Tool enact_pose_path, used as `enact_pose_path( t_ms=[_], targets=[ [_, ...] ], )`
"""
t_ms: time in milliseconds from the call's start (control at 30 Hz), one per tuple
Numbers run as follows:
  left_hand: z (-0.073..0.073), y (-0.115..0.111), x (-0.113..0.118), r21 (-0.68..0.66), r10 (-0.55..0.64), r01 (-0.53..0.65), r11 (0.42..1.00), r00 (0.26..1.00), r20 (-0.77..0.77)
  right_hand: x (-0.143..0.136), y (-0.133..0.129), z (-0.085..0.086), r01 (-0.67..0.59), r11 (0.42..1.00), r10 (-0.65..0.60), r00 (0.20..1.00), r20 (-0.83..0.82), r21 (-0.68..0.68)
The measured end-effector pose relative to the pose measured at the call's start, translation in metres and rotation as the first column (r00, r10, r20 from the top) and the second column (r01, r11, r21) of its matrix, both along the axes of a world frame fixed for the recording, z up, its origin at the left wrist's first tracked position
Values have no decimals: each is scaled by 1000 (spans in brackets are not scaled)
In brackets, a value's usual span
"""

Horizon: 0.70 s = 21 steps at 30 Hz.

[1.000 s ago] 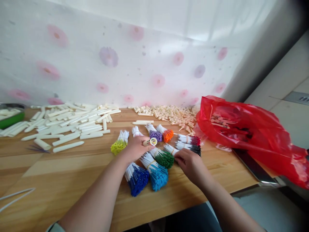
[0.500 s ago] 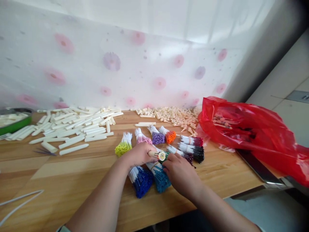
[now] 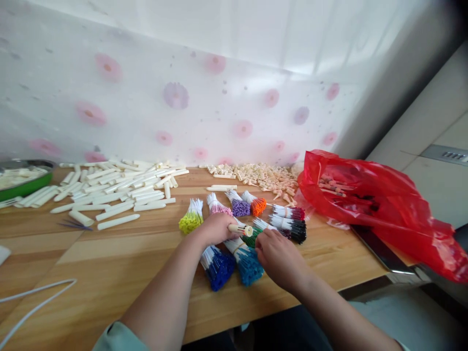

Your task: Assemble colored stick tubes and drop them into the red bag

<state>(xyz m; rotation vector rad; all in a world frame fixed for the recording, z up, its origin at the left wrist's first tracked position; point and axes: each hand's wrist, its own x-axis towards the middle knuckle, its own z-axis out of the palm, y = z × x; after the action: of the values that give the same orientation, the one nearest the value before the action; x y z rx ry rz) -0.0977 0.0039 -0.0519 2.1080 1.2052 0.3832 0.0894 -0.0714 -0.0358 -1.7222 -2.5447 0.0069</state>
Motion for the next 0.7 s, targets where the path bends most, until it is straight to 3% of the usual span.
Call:
enact_pose_path(
  t_ms=[233,467,700],
  targets=[
    [-7,2,3,3,-23,23,1000,1000,11,29,-6,4,34,999,-36,997,-73,-30],
    [9,-3,-1,70,169,-180,981,975,145,-3,-4,-23,78,995,-59,969,-241,68],
    [6,-8,8,-86,134,-125,988,985,112,-16,9,-34,-20,988,66,953,-297,154]
  ],
)
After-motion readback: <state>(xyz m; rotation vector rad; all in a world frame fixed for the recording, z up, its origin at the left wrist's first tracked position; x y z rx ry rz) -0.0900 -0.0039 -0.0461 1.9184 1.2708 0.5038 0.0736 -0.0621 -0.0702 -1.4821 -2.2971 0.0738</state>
